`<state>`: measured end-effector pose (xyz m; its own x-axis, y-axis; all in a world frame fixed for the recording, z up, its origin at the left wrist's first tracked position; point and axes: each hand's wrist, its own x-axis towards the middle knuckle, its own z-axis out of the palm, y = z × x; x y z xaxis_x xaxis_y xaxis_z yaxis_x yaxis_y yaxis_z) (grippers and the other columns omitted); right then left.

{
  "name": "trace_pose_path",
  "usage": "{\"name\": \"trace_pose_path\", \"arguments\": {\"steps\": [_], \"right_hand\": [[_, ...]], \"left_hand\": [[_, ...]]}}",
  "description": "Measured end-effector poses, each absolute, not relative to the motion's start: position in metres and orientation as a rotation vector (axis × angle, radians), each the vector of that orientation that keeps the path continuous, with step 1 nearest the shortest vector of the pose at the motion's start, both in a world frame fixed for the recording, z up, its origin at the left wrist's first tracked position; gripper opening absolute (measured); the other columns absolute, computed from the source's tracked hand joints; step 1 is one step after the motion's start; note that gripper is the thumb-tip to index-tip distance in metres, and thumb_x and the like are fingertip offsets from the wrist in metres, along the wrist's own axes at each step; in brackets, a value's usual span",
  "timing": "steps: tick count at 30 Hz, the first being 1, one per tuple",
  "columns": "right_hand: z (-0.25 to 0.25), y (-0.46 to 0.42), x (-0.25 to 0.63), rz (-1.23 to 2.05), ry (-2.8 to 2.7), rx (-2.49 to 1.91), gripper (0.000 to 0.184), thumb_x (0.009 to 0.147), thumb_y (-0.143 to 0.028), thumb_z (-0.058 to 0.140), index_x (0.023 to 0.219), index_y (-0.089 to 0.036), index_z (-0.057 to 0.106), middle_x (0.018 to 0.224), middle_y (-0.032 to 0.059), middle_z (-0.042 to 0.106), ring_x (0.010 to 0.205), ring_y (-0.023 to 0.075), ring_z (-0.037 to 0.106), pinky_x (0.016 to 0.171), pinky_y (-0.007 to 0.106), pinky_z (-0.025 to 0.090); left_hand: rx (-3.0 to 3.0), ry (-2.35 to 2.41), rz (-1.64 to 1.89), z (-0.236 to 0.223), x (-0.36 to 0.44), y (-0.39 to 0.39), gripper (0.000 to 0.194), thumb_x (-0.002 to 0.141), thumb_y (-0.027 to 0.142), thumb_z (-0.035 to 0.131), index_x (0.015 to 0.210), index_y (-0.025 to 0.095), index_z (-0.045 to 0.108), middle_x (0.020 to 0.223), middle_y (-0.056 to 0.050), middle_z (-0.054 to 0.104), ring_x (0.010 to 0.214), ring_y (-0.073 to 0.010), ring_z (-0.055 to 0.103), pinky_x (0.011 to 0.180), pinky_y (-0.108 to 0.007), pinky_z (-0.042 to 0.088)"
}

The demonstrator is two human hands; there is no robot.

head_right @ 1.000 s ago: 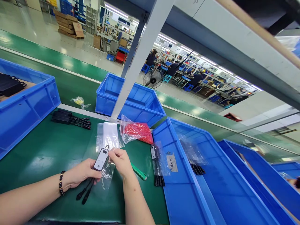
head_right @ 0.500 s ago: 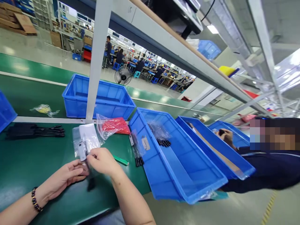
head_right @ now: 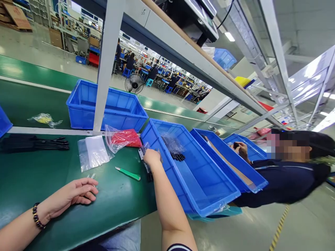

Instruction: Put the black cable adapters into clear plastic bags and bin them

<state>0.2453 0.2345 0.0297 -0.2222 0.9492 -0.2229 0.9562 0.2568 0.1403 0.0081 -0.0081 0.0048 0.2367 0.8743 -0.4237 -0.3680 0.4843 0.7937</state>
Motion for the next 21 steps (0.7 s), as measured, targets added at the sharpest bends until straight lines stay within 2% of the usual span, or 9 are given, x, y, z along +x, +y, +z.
{"name": "trace_pose_path", "arguments": {"steps": [5, 10, 13, 15, 17, 18, 21], "right_hand": [[0.018, 0.241, 0.253, 0.008, 2.237, 1.814, 0.026, 0.078, -0.019, 0.045, 0.095, -0.009, 0.062, 0.096, 0.0177, 0.064, 0.092, 0.0232, 0.059, 0.084, 0.032, 0.036], [0.02, 0.237, 0.259, 0.046, 2.229, 1.811, 0.024, 0.076, -0.022, 0.048, 0.092, -0.009, 0.061, 0.092, 0.0178, 0.064, 0.089, 0.0234, 0.059, 0.082, 0.032, 0.037], [0.028, 0.227, 0.256, 0.196, 2.318, 1.857, 0.032, 0.079, -0.028, 0.046, 0.104, -0.009, 0.055, 0.101, 0.0186, 0.058, 0.092, 0.0247, 0.057, 0.077, 0.032, 0.039], [0.031, 0.216, 0.25, 0.389, 2.519, 1.798, 0.033, 0.083, -0.026, 0.041, 0.11, -0.011, 0.051, 0.109, 0.0184, 0.053, 0.1, 0.0249, 0.052, 0.08, 0.033, 0.038], [0.029, 0.207, 0.243, 0.52, 2.756, 1.532, 0.03, 0.084, -0.02, 0.038, 0.109, -0.014, 0.053, 0.119, 0.0161, 0.048, 0.112, 0.0258, 0.042, 0.091, 0.039, 0.031], [0.025, 0.204, 0.241, 0.534, 2.826, 1.37, 0.03, 0.083, -0.016, 0.037, 0.108, -0.016, 0.054, 0.124, 0.0143, 0.044, 0.119, 0.0267, 0.034, 0.096, 0.043, 0.024], [0.008, 0.204, 0.24, 0.525, 2.78, 1.187, 0.037, 0.081, -0.01, 0.036, 0.114, -0.018, 0.053, 0.136, 0.0108, 0.034, 0.129, 0.0286, 0.014, 0.099, 0.056, 0.003]], "left_hand": [[0.648, 1.009, 0.92, 0.004, 0.008, -0.006, 0.031, 0.076, 0.037, 0.056, 0.099, 0.015, 0.053, 0.095, -0.009, 0.058, 0.083, -0.0196, 0.057, 0.078, -0.034, 0.044], [0.668, 1.034, 0.907, 0.002, 0.008, -0.005, 0.031, 0.076, 0.038, 0.056, 0.097, 0.015, 0.054, 0.093, -0.009, 0.058, 0.083, -0.0195, 0.058, 0.077, -0.034, 0.044], [0.68, 1.065, 0.911, 0.001, 0.008, -0.005, 0.033, 0.075, 0.04, 0.057, 0.097, 0.015, 0.054, 0.091, -0.008, 0.059, 0.082, -0.0191, 0.058, 0.076, -0.033, 0.044], [0.685, 1.092, 0.924, 0.001, 0.009, -0.005, 0.035, 0.073, 0.041, 0.058, 0.096, 0.015, 0.054, 0.09, -0.008, 0.059, 0.081, -0.0188, 0.058, 0.075, -0.032, 0.044], [0.693, 1.118, 0.938, 0.001, 0.01, -0.005, 0.036, 0.072, 0.042, 0.059, 0.094, 0.015, 0.055, 0.088, -0.008, 0.06, 0.079, -0.0184, 0.058, 0.074, -0.031, 0.044], [0.695, 1.127, 0.943, 0.002, 0.01, -0.005, 0.036, 0.071, 0.043, 0.059, 0.093, 0.015, 0.055, 0.087, -0.008, 0.06, 0.079, -0.0182, 0.058, 0.073, -0.031, 0.044], [0.69, 1.127, 0.954, 0.002, 0.011, -0.006, 0.037, 0.069, 0.043, 0.061, 0.092, 0.015, 0.056, 0.085, -0.007, 0.061, 0.077, -0.0177, 0.058, 0.07, -0.029, 0.044]]}}
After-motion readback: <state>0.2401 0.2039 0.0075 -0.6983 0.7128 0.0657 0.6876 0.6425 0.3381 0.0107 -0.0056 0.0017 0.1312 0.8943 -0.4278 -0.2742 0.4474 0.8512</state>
